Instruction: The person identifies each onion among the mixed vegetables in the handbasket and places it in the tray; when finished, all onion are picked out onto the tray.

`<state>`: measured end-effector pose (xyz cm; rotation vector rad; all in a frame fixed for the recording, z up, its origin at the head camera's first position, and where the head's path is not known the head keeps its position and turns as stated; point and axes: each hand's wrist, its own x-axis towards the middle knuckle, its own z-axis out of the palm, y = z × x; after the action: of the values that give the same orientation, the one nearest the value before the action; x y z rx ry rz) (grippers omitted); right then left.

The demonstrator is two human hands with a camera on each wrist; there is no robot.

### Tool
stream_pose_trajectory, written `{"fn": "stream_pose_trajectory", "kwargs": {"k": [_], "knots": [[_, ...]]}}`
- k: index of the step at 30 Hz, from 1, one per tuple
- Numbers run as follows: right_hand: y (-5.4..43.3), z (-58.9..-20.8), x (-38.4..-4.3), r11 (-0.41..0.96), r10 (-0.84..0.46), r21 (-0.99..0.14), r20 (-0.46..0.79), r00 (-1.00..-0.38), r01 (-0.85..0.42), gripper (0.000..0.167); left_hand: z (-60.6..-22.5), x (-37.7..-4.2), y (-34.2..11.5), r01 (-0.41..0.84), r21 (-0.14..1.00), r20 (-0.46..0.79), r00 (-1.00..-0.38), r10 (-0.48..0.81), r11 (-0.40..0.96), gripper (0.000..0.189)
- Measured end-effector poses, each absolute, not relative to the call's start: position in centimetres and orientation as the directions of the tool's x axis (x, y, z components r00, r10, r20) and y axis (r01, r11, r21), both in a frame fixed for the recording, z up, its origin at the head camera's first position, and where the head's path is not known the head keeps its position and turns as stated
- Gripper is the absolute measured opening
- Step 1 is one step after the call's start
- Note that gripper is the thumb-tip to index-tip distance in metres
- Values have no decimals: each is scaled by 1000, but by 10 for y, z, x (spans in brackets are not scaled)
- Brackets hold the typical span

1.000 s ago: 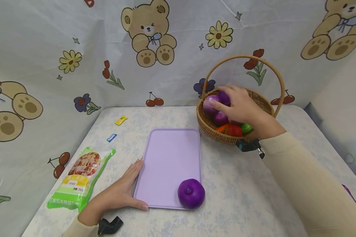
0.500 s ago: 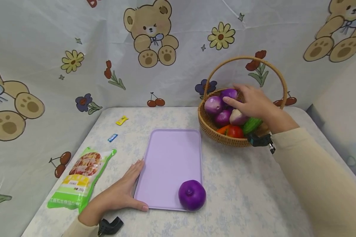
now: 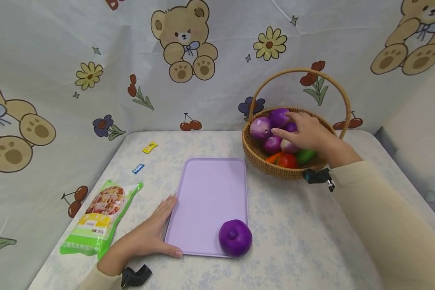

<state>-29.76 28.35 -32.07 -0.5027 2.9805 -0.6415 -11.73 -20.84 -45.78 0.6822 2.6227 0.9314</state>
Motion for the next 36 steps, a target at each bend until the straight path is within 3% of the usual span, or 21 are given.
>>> {"fn": "stream_pose_trajectory", "kwargs": {"k": [8,15,36], "knots": [[284,-325,-295,851,-314,-457,-50,-948,-258,99,-458,-117,-209,344,650,-91,-850,519,678,153],[287,-332,-296,858,-328,-432,-46,-943,-278,101,-457,-117,-208,345,652,-87,-851,518,675,153],[286,-352,-296,854,-362,-406,-14,-932,-326,89,-457,-117,-208,332,653,-100,-853,512,680,154]]}}
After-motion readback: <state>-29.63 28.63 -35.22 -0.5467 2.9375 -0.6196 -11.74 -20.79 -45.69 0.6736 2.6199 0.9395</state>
